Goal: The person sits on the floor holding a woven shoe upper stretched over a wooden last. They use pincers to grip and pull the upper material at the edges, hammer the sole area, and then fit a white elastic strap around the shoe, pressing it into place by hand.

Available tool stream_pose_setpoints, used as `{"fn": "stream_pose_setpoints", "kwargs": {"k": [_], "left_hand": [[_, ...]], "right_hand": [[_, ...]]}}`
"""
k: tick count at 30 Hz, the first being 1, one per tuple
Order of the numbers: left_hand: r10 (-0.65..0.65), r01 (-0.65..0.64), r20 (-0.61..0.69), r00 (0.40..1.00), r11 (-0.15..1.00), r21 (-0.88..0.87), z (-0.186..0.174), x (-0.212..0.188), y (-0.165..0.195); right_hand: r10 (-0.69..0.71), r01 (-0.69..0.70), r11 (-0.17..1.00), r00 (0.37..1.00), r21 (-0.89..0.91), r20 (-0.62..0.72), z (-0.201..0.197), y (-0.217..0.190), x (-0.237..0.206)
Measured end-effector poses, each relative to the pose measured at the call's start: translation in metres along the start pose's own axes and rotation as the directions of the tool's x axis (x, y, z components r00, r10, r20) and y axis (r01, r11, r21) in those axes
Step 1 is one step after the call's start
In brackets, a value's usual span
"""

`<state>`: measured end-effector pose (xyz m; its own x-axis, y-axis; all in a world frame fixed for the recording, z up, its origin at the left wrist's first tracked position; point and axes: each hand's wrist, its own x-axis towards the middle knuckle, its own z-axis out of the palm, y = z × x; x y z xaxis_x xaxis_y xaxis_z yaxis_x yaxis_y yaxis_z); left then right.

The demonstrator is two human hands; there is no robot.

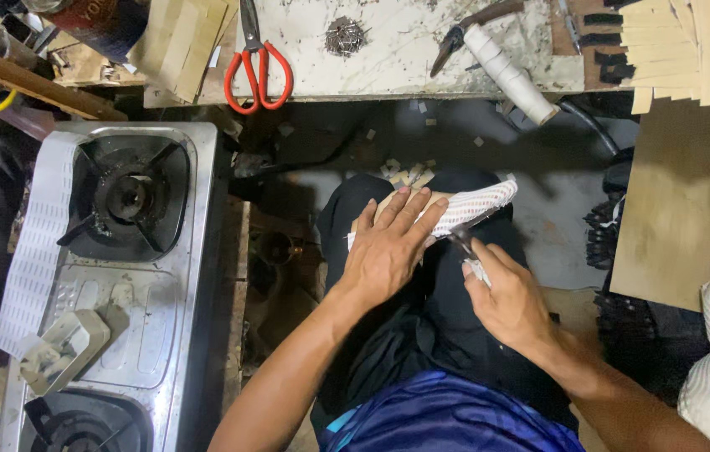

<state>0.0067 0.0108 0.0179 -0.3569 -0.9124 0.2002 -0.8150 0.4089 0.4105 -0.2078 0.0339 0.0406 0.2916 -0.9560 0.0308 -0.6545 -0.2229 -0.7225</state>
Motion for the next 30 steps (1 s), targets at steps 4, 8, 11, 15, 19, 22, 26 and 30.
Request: {"fn": "stream_pose_setpoints", "kwargs": {"k": [4, 8, 11, 15, 19, 22, 26, 30], "left_hand": [[0.028, -0.028, -0.009, 1.000, 0.999, -0.021, -0.003, 0.001, -0.004], [0.011, -0.011, -0.020, 1.000, 0.999, -0.046, -0.005, 0.004, 0.002], [-0.032, 0.032, 0.004, 0.999, 0.982, -0.188, -0.007, 0.014, 0.004], [-0.069, 0.071, 0.021, 0.997, 0.990, -0.125, -0.003, 0.025, 0.007], [-0.034, 0.034, 0.007, 0.999, 0.999, -0.013, 0.003, 0.024, 0.010], [-0.017, 0.019, 0.052, 0.998, 0.999, -0.035, 0.003, 0.026, 0.003], [0.042, -0.003, 0.190, 0.981, 0.979, -0.202, -0.004, 0.033, -0.016], [0.058, 0.039, 0.293, 0.954, 0.949, -0.313, -0.011, 0.038, -0.026]], "right_hand": [[-0.093, 0.092, 0.996, 0.995, 0.008, 0.037, -0.001, 0.010, 0.004], [-0.008, 0.021, 0.981, 0.998, -0.192, 0.066, -0.006, 0.017, -0.001], [-0.013, 0.027, 0.963, 0.998, -0.269, 0.056, -0.001, 0.016, -0.003], [-0.090, 0.083, 0.971, 0.996, -0.226, -0.018, -0.002, 0.011, 0.005], [-0.062, 0.087, 0.981, 0.987, -0.172, 0.149, -0.028, -0.008, 0.010], [-0.159, 0.160, 0.975, 0.987, -0.156, 0.023, -0.041, -0.031, 0.004], [-0.297, 0.273, 0.954, 0.924, -0.126, -0.242, -0.021, -0.037, 0.015], [-0.031, 0.045, 0.958, 0.998, -0.285, 0.054, -0.003, -0.010, 0.017]]}}
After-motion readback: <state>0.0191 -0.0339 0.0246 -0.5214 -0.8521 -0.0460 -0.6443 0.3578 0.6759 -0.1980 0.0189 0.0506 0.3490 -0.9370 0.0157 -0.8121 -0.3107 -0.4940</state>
